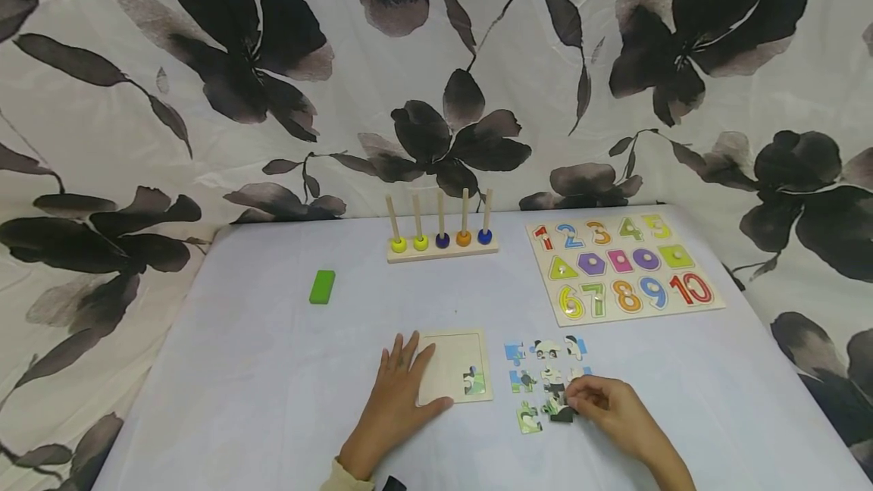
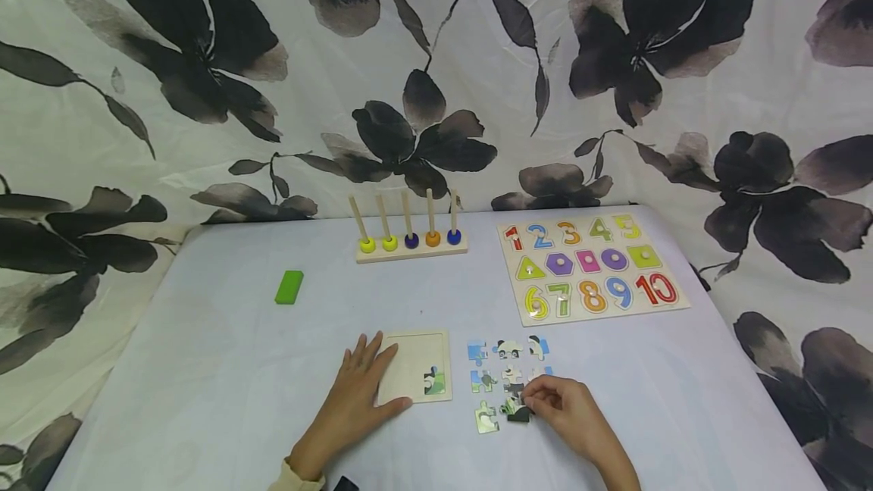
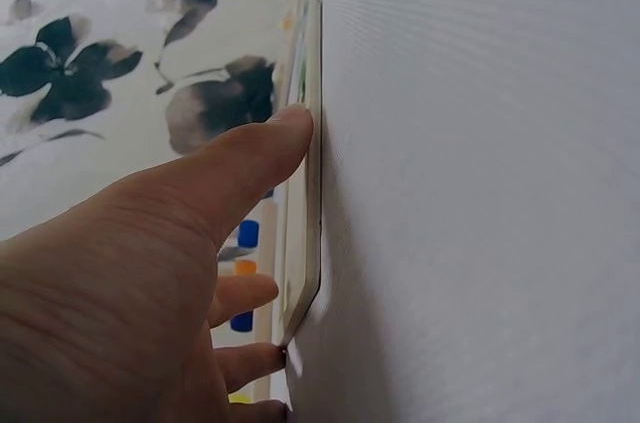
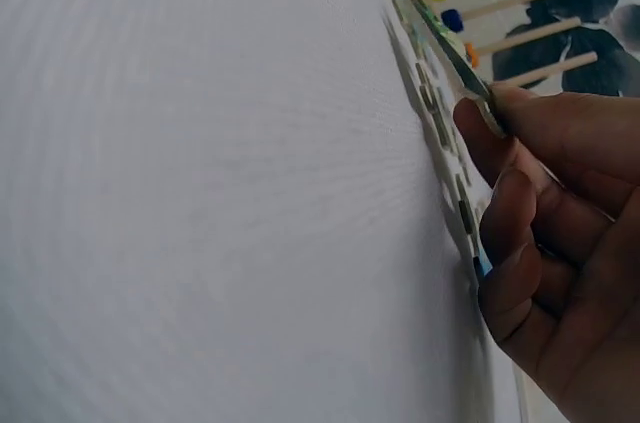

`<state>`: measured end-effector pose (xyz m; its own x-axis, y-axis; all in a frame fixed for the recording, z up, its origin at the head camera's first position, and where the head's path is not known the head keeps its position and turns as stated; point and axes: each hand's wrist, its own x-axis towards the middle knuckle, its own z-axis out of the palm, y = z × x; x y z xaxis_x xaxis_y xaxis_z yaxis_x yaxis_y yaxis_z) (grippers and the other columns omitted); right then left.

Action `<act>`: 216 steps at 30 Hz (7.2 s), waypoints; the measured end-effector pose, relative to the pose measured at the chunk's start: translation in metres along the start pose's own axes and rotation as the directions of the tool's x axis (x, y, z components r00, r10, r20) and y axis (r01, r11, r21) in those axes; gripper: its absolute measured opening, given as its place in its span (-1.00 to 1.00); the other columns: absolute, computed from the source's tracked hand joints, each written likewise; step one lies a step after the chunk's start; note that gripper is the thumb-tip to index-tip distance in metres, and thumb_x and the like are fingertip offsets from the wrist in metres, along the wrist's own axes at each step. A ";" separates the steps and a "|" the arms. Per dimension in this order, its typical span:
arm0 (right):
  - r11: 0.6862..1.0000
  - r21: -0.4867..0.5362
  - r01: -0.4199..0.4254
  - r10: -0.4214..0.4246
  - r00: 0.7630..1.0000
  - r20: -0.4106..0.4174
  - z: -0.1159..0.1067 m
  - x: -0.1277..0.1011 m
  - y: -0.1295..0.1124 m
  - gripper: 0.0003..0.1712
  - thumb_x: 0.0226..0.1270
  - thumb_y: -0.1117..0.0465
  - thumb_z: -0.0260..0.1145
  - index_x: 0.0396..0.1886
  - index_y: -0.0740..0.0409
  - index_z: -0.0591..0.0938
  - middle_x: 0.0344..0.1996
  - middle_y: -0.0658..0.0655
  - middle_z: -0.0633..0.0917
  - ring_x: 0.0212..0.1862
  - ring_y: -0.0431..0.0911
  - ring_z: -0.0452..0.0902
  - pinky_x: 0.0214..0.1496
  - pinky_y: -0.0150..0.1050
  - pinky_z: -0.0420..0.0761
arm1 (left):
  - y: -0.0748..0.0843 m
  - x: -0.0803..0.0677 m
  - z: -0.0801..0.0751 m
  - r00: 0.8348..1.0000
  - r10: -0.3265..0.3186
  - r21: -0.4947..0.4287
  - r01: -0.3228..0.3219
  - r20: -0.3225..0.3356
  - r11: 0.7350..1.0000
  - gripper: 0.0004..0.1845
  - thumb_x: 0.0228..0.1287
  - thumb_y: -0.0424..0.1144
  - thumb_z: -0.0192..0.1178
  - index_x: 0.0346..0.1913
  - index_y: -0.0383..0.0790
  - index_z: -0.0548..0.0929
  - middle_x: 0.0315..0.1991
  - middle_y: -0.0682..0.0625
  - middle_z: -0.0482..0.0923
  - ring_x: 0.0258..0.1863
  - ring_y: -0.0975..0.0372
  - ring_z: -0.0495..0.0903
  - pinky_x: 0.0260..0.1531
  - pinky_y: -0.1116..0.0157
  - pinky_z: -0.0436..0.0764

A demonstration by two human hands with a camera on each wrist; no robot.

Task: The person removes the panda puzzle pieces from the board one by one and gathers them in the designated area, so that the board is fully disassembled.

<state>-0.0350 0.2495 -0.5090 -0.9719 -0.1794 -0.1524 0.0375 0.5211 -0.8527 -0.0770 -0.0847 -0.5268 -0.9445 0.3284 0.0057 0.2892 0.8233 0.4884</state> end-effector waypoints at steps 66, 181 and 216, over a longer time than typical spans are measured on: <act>0.992 -0.113 -0.061 0.055 0.997 -0.062 0.009 0.001 -0.001 -0.95 0.20 0.26 0.38 -0.37 0.16 0.68 -0.53 -0.06 0.63 -0.55 -0.31 0.38 -0.51 -0.39 0.46 | -0.002 -0.002 0.000 0.999 -0.035 -0.044 0.037 0.033 0.998 -0.08 0.00 0.18 0.37 0.37 -0.24 0.34 0.47 -0.26 0.06 0.48 -0.19 -0.13 0.37 -0.24 -0.09; 0.913 -0.256 0.317 -0.265 0.939 0.217 0.080 0.067 -0.061 -0.52 0.11 0.32 0.44 0.05 0.03 0.55 -0.41 -0.15 0.54 -0.31 -0.26 0.40 -0.20 -0.29 0.48 | -0.003 -0.001 0.001 1.000 0.016 -0.067 -0.015 0.006 0.998 -0.09 0.00 0.12 0.41 0.36 -0.27 0.34 0.45 -0.33 0.07 0.46 -0.25 -0.11 0.33 -0.29 -0.10; 0.925 -0.235 0.300 -0.246 0.941 0.232 0.080 0.071 -0.063 -0.54 0.10 0.31 0.45 0.06 0.18 0.62 -0.50 -0.19 0.53 -0.39 -0.30 0.39 -0.23 -0.34 0.49 | -0.003 -0.002 0.002 1.000 0.020 -0.056 -0.020 -0.013 0.998 -0.10 -0.03 0.12 0.43 0.34 -0.28 0.37 0.44 -0.34 0.10 0.45 -0.26 -0.08 0.32 -0.29 -0.06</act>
<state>-0.0875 0.1369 -0.5066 -0.8698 -0.4909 -0.0496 -0.3114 0.6242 -0.7165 -0.0753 -0.0868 -0.5297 -0.9405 0.3386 0.0262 0.2992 0.7893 0.5362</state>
